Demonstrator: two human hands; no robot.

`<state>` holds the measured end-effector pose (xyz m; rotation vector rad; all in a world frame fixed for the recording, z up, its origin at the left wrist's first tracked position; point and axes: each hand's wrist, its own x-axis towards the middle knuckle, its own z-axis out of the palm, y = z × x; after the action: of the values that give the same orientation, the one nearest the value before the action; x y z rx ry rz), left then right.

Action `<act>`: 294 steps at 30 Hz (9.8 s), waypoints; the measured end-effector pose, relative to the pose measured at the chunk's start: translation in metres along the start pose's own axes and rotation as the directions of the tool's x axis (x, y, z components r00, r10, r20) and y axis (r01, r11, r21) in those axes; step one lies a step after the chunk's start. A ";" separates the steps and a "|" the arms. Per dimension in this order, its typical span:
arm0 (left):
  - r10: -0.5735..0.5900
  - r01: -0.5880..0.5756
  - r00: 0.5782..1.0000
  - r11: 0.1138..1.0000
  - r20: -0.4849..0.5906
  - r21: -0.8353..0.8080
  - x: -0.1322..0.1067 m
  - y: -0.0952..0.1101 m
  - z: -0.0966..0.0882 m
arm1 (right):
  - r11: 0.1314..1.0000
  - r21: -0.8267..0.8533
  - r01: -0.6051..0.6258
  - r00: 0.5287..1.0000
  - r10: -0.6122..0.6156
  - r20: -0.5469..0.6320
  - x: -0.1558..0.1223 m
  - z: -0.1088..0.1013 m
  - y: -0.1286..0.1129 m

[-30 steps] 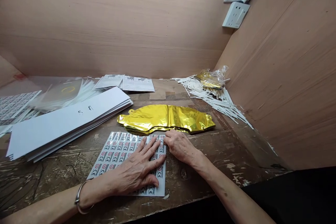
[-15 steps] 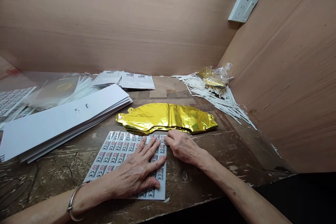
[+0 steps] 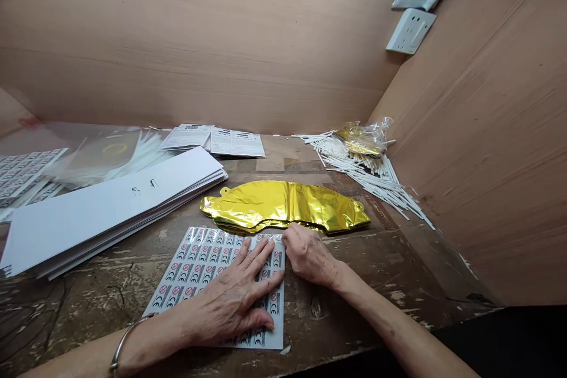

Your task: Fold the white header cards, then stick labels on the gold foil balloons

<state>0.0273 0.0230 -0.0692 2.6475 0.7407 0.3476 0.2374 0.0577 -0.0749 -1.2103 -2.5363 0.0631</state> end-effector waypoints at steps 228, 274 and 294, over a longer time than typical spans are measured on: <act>-0.323 0.339 0.941 0.906 -0.102 0.254 -0.036 -0.094 -0.033 | 0.960 -0.263 -0.092 0.993 0.070 -0.095 0.120 0.040 -0.013; -0.227 0.352 0.911 0.864 -0.345 0.360 0.055 -0.160 -0.050 | 0.956 -0.235 -0.178 0.971 0.131 -0.202 0.133 0.060 -0.008; 0.001 0.288 0.831 0.855 -0.557 0.431 0.050 -0.125 -0.046 | 0.612 0.691 -0.385 0.815 0.577 -0.058 0.152 0.051 0.032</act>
<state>-0.0021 0.1621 -0.0722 2.9568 1.3740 1.0161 0.1563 0.1989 -0.0875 -1.4196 -1.6210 0.7910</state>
